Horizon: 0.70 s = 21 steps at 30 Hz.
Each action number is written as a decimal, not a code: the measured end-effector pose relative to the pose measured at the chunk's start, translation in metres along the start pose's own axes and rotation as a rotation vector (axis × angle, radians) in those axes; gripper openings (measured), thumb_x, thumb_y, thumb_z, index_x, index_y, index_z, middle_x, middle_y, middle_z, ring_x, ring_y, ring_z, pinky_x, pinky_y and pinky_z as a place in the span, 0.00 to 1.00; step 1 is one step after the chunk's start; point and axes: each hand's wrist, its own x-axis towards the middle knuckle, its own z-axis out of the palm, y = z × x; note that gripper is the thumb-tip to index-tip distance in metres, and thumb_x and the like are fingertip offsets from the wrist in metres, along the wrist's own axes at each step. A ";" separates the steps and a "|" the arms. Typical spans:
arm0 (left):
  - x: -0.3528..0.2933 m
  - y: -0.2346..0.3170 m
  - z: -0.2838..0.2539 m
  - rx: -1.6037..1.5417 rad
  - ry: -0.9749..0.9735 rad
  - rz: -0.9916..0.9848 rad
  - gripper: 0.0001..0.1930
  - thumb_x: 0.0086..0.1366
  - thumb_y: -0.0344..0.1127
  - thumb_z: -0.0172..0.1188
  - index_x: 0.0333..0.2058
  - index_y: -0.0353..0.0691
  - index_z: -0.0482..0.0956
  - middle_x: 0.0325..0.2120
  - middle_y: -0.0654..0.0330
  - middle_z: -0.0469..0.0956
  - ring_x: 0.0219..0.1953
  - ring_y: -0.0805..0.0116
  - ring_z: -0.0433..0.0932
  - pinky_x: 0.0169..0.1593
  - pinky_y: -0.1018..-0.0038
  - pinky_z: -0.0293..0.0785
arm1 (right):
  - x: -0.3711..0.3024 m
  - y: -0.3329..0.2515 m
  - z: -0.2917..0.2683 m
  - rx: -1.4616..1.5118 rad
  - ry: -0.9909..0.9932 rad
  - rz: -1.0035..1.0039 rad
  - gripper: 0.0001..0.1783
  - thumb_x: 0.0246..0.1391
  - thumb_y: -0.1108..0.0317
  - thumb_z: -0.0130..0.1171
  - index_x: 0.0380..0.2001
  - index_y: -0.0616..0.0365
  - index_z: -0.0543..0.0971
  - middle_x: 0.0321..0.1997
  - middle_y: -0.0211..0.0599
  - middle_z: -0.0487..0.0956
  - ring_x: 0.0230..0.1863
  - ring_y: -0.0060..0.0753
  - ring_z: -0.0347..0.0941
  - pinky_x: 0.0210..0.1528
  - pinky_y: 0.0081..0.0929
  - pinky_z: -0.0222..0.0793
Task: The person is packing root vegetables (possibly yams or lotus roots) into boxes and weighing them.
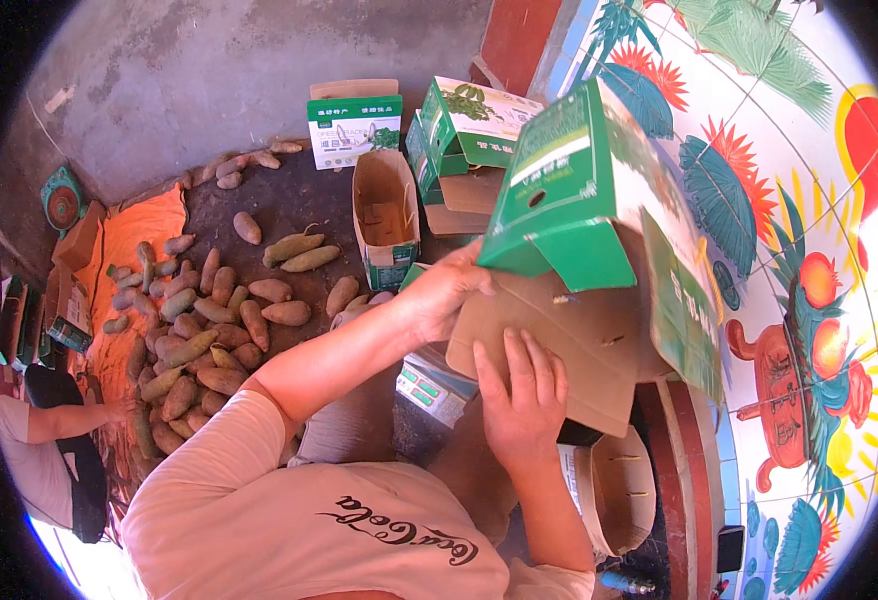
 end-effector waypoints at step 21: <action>0.246 0.096 -0.199 0.382 0.547 0.265 0.19 0.56 0.21 0.46 0.48 0.38 0.64 0.40 0.54 0.71 0.40 0.57 0.73 0.40 0.61 0.74 | -0.094 0.048 0.026 0.110 -0.004 0.327 0.18 0.40 0.79 0.53 0.39 0.61 0.74 0.42 0.45 0.72 0.41 0.43 0.71 0.40 0.36 0.67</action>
